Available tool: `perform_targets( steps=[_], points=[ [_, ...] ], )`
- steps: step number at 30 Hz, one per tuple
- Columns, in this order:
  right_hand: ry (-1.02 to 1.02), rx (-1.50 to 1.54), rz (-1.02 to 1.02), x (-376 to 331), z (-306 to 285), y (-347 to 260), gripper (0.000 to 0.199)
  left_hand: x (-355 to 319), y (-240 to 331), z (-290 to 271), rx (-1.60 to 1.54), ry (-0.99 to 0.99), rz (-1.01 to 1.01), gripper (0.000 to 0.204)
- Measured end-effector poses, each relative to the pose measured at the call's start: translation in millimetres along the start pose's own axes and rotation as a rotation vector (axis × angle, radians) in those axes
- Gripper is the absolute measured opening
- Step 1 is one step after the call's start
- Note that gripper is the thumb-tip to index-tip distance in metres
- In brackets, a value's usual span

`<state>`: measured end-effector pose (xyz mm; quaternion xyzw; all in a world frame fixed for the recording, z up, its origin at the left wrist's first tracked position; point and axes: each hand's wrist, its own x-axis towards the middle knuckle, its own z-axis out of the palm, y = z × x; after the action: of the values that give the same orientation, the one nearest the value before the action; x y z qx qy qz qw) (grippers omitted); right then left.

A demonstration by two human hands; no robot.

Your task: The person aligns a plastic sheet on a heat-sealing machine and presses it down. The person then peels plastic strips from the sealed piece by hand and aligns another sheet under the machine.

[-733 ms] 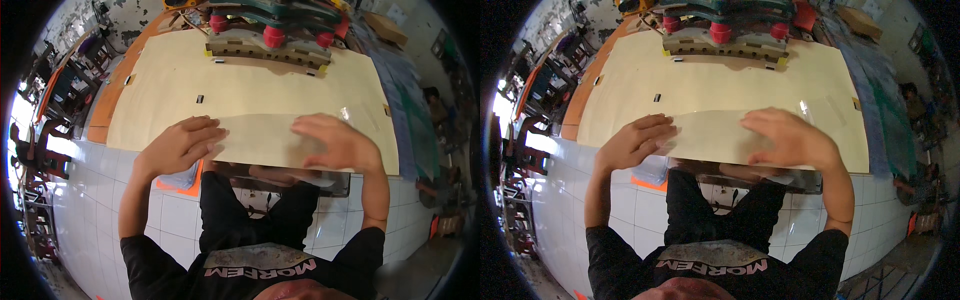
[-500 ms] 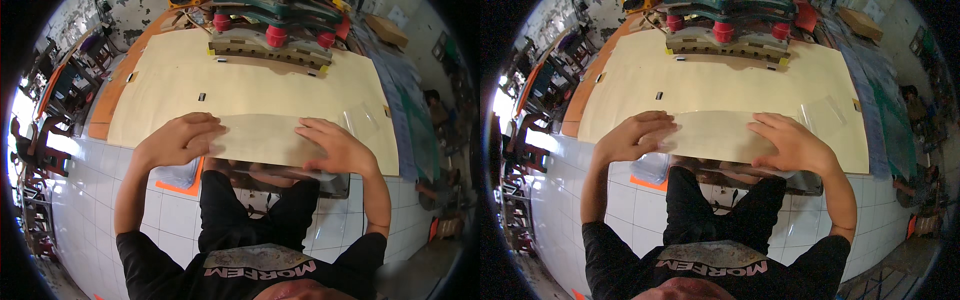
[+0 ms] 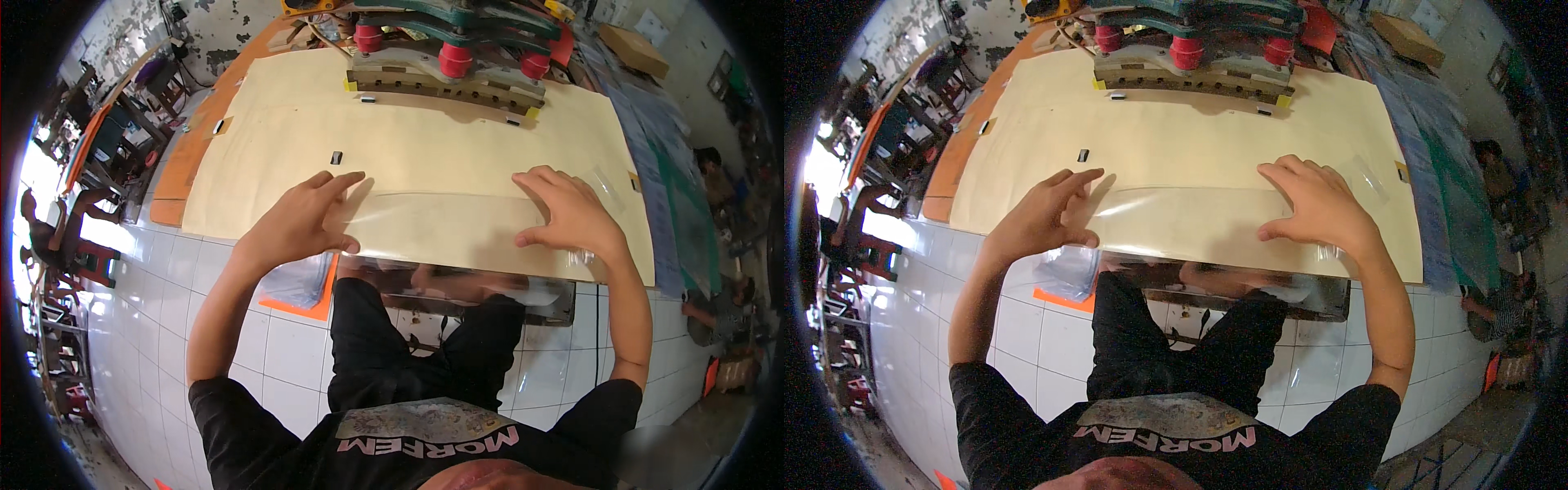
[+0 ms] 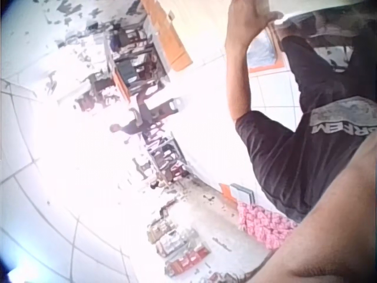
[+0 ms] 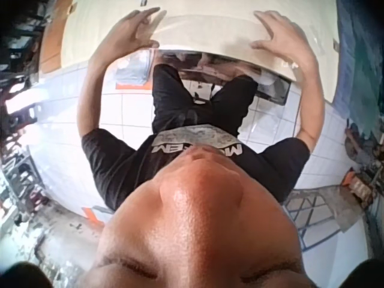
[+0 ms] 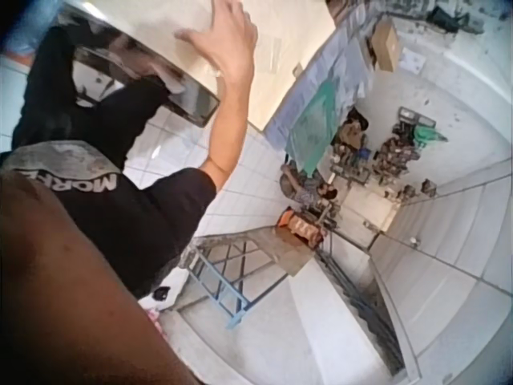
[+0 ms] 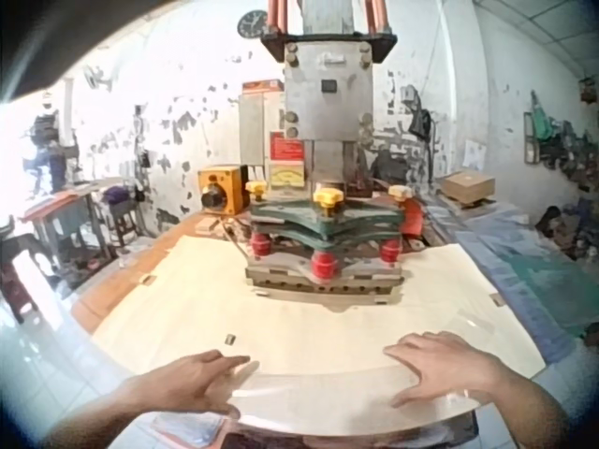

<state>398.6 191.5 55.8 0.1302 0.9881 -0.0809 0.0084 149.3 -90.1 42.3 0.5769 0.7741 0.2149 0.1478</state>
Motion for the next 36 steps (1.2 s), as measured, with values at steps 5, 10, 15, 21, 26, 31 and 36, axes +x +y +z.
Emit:
perform_targets(
  steps=[5, 10, 15, 21, 26, 31, 36],
  points=[
    [-0.054, 0.097, 0.03, 1.6, -9.5, 8.6, 0.052, 0.3, 10.0, -8.0, 0.054, -0.029, -0.112, 0.055],
    [0.218, 0.183, -0.026, -26.4, -26.6, 3.6, 0.022, -21.2, 28.4, -7.2, 0.424, 0.329, 0.147, 0.012],
    [0.07, 0.326, -0.145, -63.1, -58.4, -4.0, 0.02, -24.5, 40.4, -19.5, 0.645, 0.697, 0.331, 0.023],
    [0.08, 0.615, -0.421, -54.7, -61.8, -15.0, 0.033, -7.6, 43.0, -17.3, 0.588, 1.021, 0.624, 0.029],
    [0.493, 0.071, -0.522, -19.7, -43.7, -54.6, 0.043, 1.3, 58.7, -7.9, 0.461, 1.101, 0.69, 0.034],
    [0.842, -0.178, -0.759, 17.1, -21.3, -66.3, 0.06, 3.1, 72.2, -9.2, 0.393, 1.103, 0.752, 0.036],
    [1.026, -0.258, -0.983, 35.8, -35.4, -69.3, 0.07, 6.0, 80.7, -13.6, 0.338, 1.114, 0.882, 0.037]
  ],
)
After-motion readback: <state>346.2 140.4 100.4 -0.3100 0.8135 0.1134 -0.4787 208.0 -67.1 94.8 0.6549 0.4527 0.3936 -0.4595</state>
